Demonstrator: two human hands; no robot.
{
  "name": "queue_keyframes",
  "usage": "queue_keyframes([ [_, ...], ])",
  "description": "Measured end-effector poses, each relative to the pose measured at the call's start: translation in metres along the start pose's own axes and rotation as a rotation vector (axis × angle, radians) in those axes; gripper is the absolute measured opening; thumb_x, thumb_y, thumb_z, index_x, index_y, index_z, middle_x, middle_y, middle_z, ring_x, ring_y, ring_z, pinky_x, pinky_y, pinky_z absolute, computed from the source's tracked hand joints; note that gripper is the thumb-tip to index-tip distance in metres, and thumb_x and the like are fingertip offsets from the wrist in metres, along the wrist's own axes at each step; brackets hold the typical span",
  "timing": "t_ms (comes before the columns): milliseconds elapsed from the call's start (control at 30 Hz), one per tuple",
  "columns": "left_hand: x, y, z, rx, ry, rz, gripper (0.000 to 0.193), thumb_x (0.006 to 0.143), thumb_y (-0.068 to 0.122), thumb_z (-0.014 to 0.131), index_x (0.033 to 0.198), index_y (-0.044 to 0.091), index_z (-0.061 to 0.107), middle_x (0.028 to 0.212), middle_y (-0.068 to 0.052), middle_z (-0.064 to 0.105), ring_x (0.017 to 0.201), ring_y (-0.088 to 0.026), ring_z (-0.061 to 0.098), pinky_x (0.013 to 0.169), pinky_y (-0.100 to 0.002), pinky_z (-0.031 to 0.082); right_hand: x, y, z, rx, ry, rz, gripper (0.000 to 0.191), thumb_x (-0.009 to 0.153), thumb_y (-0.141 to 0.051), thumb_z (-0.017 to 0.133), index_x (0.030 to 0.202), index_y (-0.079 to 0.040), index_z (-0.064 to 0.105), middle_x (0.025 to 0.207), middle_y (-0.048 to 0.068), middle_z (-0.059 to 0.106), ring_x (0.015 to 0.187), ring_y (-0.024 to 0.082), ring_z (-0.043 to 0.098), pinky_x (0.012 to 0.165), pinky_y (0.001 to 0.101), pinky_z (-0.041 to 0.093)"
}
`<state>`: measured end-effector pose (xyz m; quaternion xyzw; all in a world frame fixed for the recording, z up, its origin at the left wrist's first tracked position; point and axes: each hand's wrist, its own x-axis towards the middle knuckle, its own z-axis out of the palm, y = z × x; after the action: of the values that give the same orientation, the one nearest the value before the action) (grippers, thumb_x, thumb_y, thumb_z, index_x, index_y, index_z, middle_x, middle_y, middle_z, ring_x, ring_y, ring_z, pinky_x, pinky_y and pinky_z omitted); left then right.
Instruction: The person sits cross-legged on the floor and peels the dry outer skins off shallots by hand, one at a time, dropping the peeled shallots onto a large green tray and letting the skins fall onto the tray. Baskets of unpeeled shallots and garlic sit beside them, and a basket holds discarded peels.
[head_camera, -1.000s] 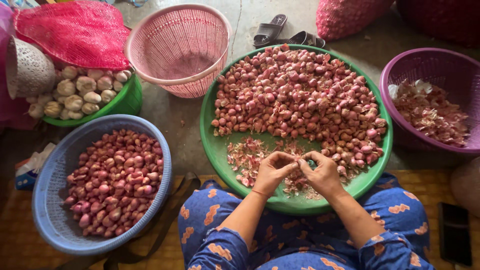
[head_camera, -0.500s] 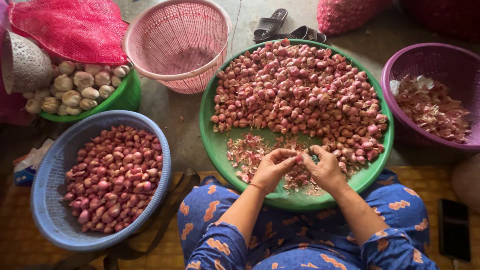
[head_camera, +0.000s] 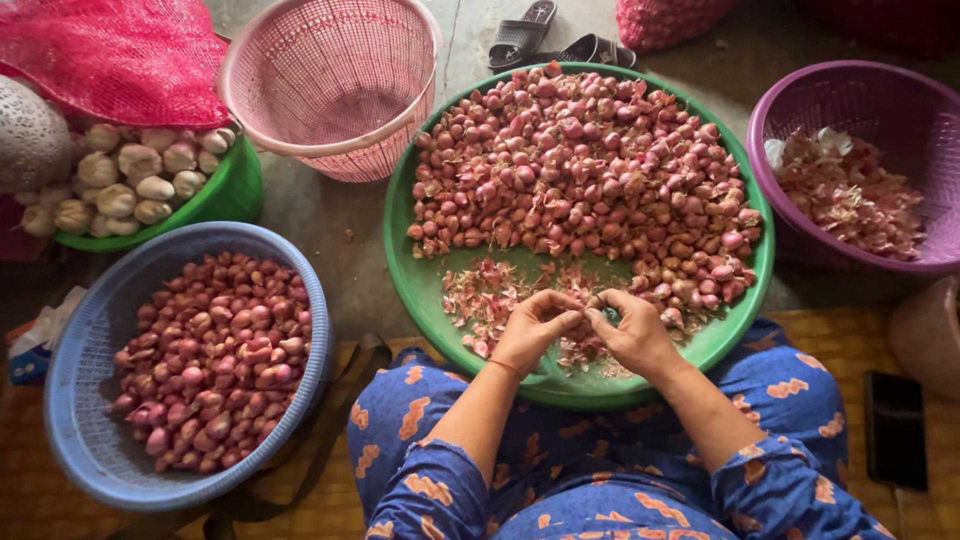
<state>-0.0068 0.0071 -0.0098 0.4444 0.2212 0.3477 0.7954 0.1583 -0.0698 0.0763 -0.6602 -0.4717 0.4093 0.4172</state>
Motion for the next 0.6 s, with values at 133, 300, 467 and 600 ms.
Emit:
queue_keyframes([
  [133,-0.004,0.006,0.003,-0.114,-0.073,-0.048,0.015,0.1,0.007,0.066,0.114,0.0,0.066,0.105,-0.011,0.073,0.094,-0.018,0.072,0.084,-0.033,0.062,0.006,0.008,-0.02,-0.497,0.198,-0.254,0.016,0.088,-0.021,0.077,0.093,-0.006,0.074,0.084,0.01,0.073,0.066,0.021,0.069,0.064,0.0349,0.055],
  [300,0.004,0.005,0.001,-0.305,0.093,-0.123,0.008,0.093,0.007,0.064,0.1,0.003,0.063,0.097,-0.009,0.073,0.086,-0.018,0.072,0.077,-0.034,0.061,0.014,0.014,-0.072,-0.65,0.34,-0.169,0.027,0.086,-0.02,0.072,0.111,-0.011,0.07,0.099,0.01,0.073,0.084,0.03,0.071,0.074,0.0433,0.056],
  [467,0.01,-0.011,-0.004,-0.224,0.14,-0.136,0.009,0.099,0.014,0.067,0.099,0.006,0.062,0.091,-0.004,0.068,0.083,-0.013,0.066,0.072,-0.028,0.054,0.018,0.02,-0.069,-1.031,0.238,-0.183,0.025,0.086,-0.022,0.074,0.11,-0.019,0.069,0.114,0.005,0.069,0.094,0.031,0.071,0.079,0.0455,0.057],
  [600,0.009,-0.02,-0.007,-0.136,0.102,-0.101,0.011,0.098,0.014,0.069,0.103,0.006,0.064,0.091,-0.003,0.069,0.082,-0.012,0.065,0.072,-0.026,0.053,0.022,0.015,-0.052,-1.123,0.183,-0.13,0.031,0.084,-0.025,0.076,0.113,-0.017,0.069,0.111,0.005,0.07,0.092,0.032,0.07,0.075,0.048,0.056],
])
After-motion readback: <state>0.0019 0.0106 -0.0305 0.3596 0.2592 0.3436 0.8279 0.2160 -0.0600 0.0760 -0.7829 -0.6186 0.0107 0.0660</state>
